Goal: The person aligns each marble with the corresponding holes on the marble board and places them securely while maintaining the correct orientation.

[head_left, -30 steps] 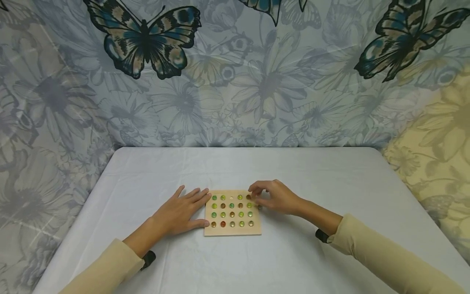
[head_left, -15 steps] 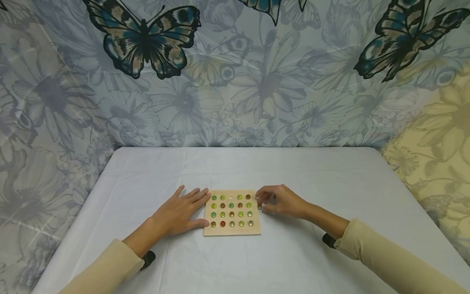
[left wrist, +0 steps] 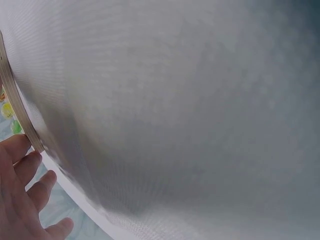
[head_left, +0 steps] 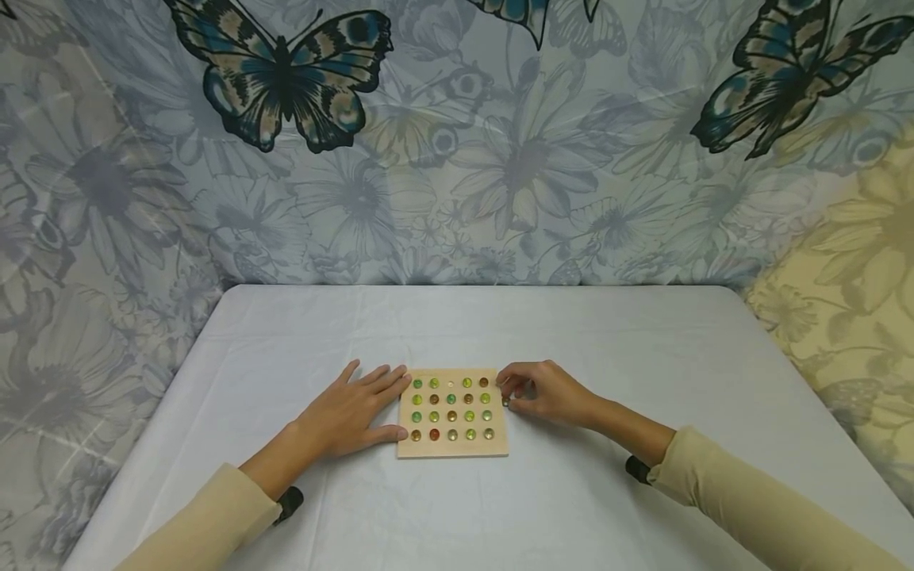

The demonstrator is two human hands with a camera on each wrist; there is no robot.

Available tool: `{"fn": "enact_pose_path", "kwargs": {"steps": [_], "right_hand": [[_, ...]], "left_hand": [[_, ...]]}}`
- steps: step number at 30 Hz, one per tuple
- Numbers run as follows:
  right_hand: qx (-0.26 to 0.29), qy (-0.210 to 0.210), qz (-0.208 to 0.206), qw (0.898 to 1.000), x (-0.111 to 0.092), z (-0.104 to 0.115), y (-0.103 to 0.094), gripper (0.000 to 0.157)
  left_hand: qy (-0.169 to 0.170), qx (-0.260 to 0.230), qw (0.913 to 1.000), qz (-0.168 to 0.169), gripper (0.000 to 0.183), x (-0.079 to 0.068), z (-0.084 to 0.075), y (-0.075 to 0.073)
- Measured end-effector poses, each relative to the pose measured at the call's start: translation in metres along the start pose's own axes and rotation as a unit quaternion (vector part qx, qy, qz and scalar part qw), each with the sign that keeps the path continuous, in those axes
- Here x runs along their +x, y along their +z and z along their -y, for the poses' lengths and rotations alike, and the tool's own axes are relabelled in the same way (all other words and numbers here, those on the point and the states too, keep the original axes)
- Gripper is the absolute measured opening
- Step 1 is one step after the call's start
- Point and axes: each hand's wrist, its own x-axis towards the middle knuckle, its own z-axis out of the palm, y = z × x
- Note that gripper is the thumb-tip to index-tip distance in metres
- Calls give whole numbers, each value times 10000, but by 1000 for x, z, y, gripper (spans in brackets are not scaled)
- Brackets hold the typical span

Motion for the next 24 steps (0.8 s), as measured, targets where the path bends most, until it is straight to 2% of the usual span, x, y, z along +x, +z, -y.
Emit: {"fn": "enact_pose_path", "kwargs": {"steps": [14,24], "right_hand": [[-196,-18,-68,9998,1,0,0,30],[-302,-16,-249,9992,4,5,-8,30]], "left_hand": [[19,50,10000,-25,79,0,0,-1],[4,21,10000,25,79,0,-1,-2]]}}
